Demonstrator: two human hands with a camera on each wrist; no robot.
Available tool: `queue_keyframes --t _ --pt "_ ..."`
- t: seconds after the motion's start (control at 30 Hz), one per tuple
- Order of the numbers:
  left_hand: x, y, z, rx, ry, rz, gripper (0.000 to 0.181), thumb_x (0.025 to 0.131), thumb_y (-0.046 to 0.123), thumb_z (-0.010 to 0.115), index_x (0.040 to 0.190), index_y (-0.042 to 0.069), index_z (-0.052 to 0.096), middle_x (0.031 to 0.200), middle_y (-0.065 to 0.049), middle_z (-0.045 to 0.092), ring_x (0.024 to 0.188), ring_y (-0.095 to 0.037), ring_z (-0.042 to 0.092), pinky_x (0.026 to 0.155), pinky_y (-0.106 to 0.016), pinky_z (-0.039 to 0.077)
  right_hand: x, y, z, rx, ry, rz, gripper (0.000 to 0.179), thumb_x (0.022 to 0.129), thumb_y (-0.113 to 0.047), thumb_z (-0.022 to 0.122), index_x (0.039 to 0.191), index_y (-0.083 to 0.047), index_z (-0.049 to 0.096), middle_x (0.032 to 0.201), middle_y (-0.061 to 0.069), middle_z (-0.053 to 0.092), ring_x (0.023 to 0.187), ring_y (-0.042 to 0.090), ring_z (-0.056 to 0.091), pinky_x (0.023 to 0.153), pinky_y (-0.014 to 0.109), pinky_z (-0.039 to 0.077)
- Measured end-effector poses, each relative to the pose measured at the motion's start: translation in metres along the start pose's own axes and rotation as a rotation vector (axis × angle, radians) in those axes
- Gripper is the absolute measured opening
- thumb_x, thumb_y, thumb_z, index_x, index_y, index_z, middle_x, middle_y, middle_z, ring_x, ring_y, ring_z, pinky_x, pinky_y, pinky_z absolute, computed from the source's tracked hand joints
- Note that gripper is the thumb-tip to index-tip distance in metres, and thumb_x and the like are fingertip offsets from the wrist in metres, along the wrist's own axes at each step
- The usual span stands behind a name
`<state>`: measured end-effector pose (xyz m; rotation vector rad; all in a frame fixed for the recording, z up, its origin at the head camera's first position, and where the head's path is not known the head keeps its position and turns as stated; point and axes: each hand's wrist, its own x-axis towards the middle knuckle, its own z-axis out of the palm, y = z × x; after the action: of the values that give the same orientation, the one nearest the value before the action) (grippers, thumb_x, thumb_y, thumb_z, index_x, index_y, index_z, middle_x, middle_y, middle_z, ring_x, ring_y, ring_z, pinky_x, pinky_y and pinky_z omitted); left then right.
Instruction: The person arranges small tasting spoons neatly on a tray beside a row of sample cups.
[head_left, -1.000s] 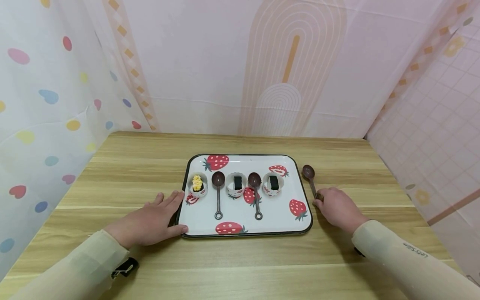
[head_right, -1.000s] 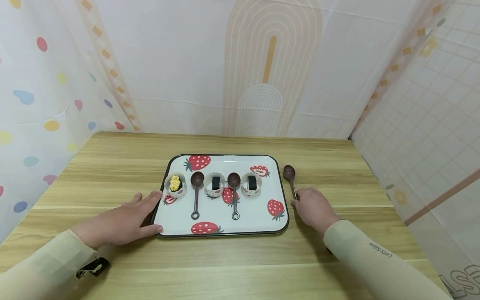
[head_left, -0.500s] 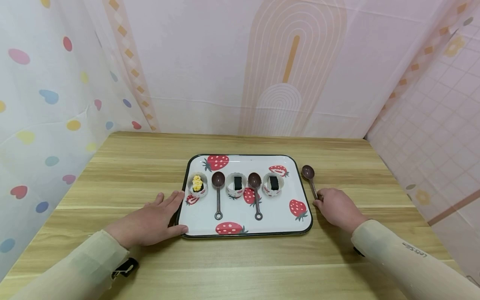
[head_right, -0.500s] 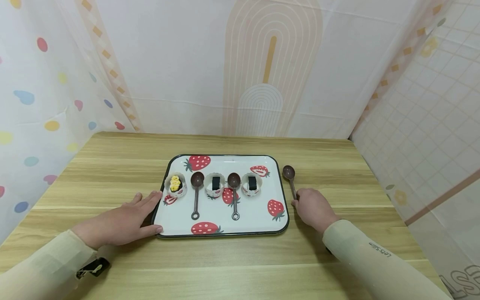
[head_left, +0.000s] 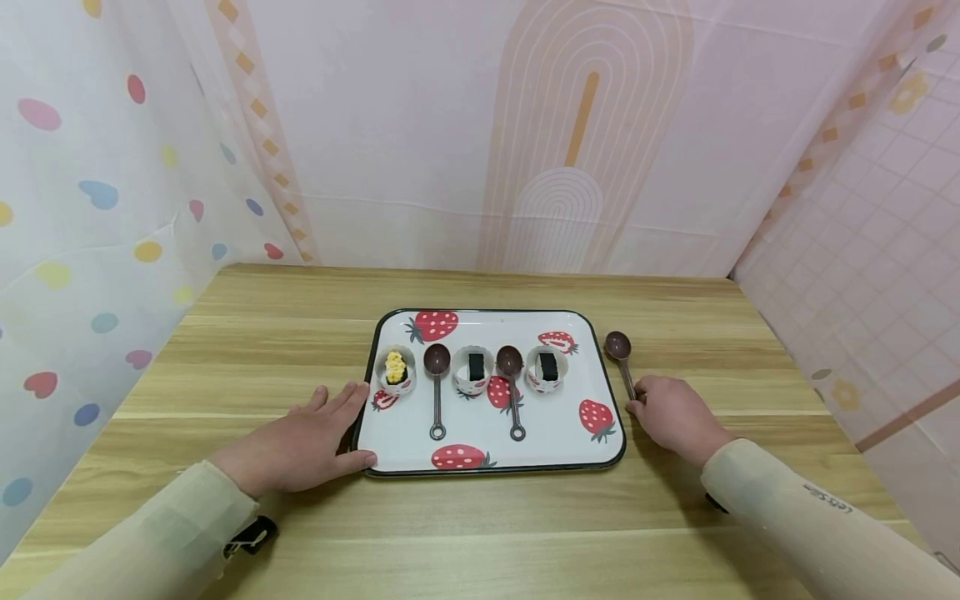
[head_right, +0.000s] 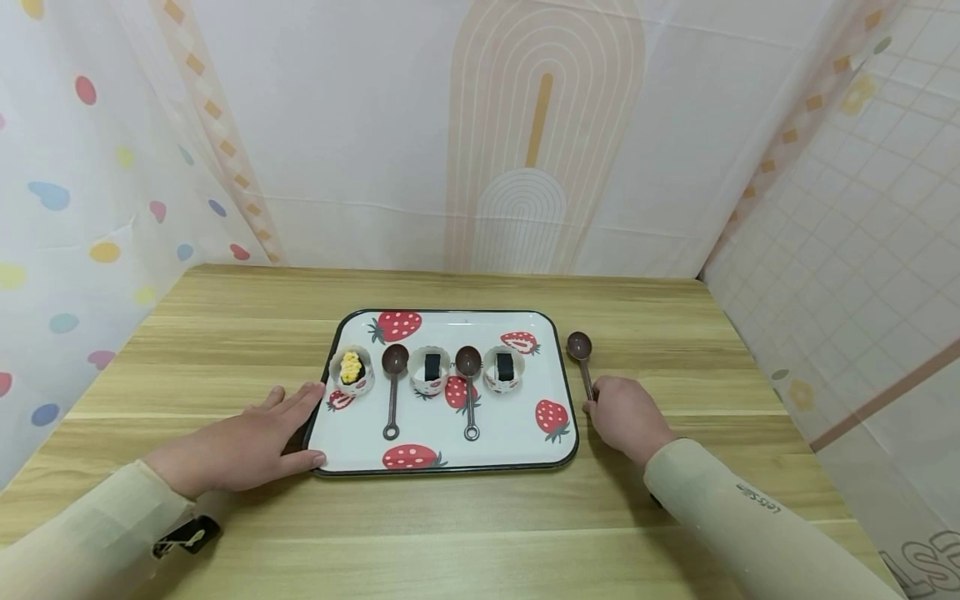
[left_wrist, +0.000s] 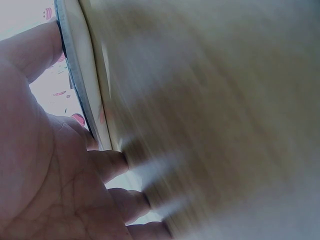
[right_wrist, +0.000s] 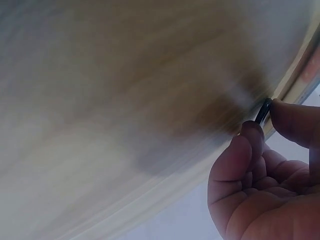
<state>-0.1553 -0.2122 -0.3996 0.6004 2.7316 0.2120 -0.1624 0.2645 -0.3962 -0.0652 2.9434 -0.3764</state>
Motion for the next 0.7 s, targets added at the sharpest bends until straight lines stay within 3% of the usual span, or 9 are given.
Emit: queue_keyframes --t 0.7 --pt "-0.0003 -0.0003 -0.0007 -0.003 -0.007 -0.003 0.109 0.095 0.074 0.058 0.166 -0.001 0.024 0.169 -0.029 0.029 0.148 -0.068 0.027 0.111 -0.079 0.035 0.0033 0.0022 -0.0016 0.083 -0.02 0.065 0.016 0.102 -0.013 0.065 0.095 -0.001 0.072 0.075 0.006 0.062 0.068 0.02 0.055 0.058 0.03 0.044"
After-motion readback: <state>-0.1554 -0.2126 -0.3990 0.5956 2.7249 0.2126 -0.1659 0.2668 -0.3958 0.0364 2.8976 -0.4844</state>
